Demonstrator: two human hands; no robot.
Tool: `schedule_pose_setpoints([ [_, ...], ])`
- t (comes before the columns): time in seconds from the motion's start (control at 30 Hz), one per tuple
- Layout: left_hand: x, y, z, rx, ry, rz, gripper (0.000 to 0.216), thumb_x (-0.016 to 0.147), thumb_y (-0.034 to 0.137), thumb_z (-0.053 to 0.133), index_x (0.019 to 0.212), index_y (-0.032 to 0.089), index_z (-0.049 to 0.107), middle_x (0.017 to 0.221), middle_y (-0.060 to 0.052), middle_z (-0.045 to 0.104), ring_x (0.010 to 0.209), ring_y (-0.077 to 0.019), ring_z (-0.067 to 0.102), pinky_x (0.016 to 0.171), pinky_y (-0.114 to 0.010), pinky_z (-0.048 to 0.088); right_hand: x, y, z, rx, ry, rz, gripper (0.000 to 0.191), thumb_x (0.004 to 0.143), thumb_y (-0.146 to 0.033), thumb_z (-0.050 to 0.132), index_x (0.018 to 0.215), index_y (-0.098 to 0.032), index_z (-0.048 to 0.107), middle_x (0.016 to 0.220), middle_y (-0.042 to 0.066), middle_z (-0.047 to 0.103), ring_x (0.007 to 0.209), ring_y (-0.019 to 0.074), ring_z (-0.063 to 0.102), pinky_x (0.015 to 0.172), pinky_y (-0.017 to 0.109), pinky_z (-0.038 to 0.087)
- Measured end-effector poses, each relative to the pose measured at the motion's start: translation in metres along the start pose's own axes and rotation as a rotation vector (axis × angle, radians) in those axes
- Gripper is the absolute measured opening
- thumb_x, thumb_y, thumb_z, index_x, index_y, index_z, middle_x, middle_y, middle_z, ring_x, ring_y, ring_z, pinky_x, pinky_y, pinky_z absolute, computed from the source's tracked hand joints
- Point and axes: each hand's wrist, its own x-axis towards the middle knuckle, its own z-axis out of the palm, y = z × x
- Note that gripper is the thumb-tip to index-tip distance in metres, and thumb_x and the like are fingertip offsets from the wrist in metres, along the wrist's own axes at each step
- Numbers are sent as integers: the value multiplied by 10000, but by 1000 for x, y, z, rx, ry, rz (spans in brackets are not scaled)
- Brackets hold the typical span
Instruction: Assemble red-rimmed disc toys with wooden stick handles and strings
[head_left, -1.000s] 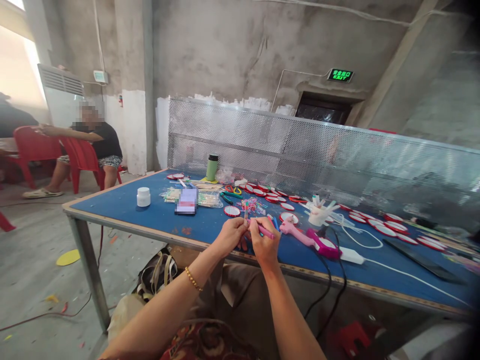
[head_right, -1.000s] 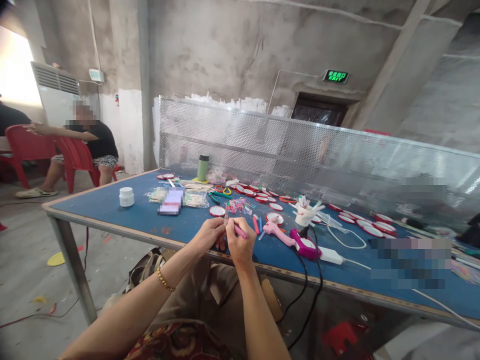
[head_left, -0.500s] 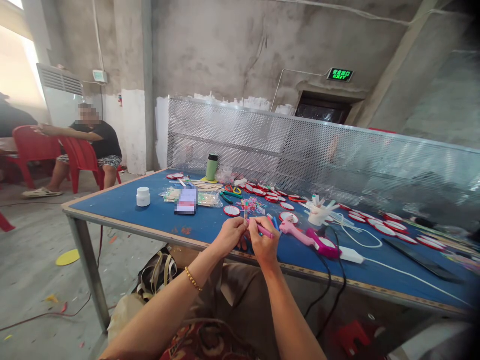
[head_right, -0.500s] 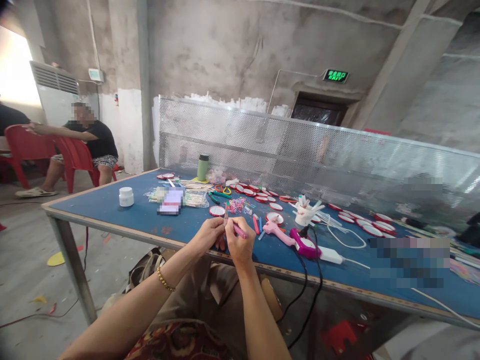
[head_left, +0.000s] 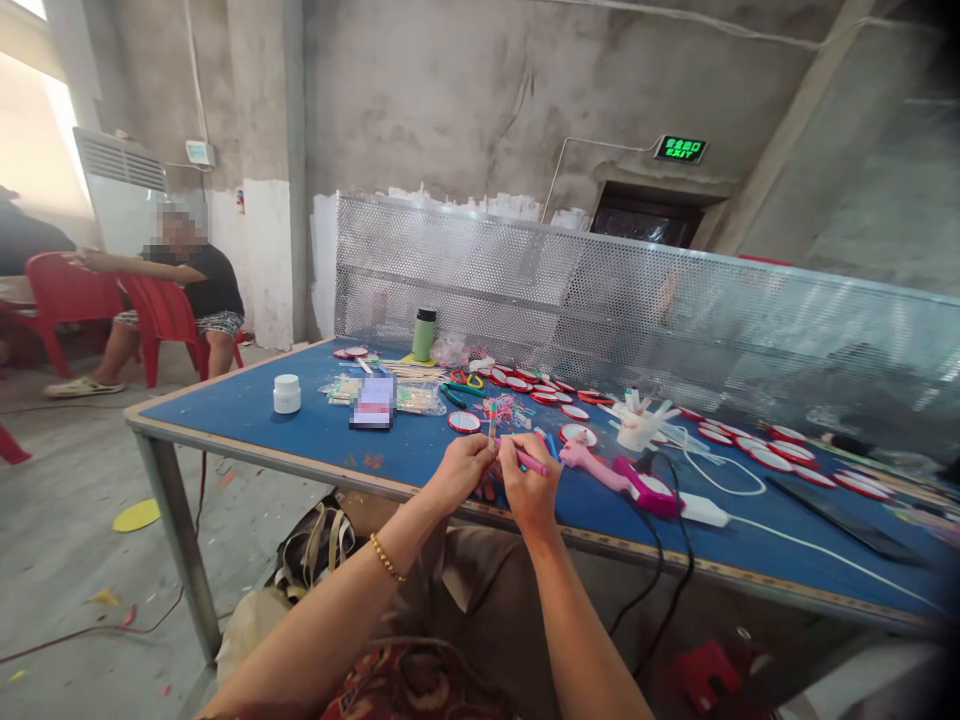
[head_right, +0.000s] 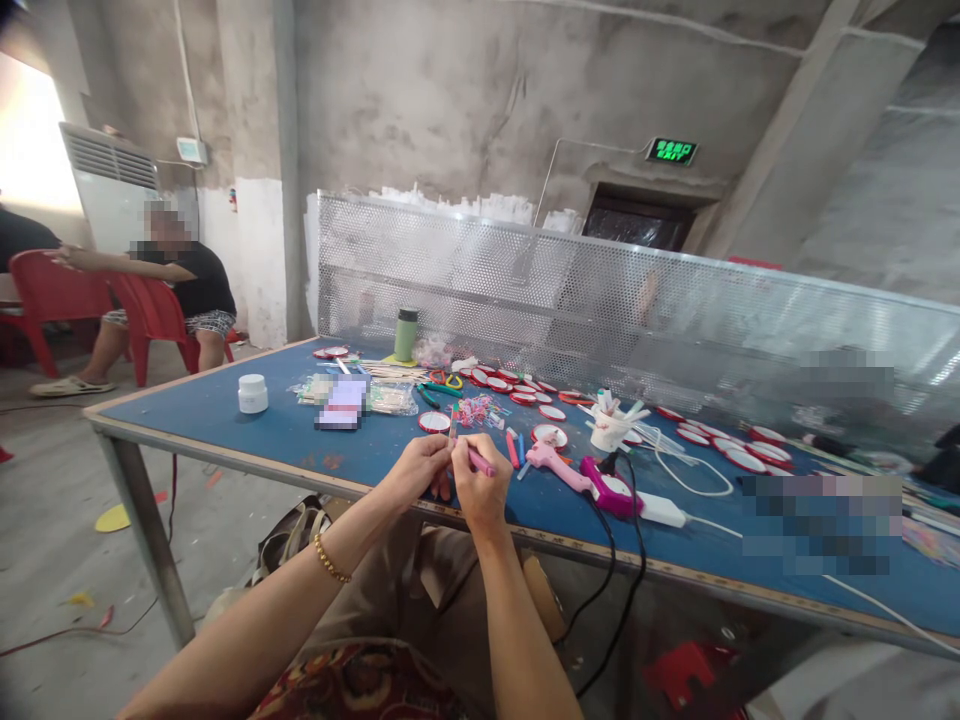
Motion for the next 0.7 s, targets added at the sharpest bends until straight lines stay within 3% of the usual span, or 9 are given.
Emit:
schedule_pose_setpoints([
  [0.17,0,-1,0,-25,-6,-5,378,861,524,576,747,164,547,577,16,605,377,-100,566,340,-176,337,-1,0,-1,25,12,26,211,938,-303,555,750,-213,586,665,1,647,618,156,602,612,274,472],
  [0.37,1,-1,-1,0,-8,-8,380,865,530,570,751,168,557,477,43,532,377,-107,562,351,-171,343,-1,0,0,7,-3,2,233,947,-306,542,734,-217,574,644,-4,625,601,150,577,591,268,460],
  [0.7,0,2,0,6,-3,-5,389,860,539,572,734,172,549,486,39,548,372,-106,558,347,-175,345,-1,-2,-1,-8,4,0,232,941,-303,541,731,-213,575,650,-1,632,604,148,578,591,262,457],
])
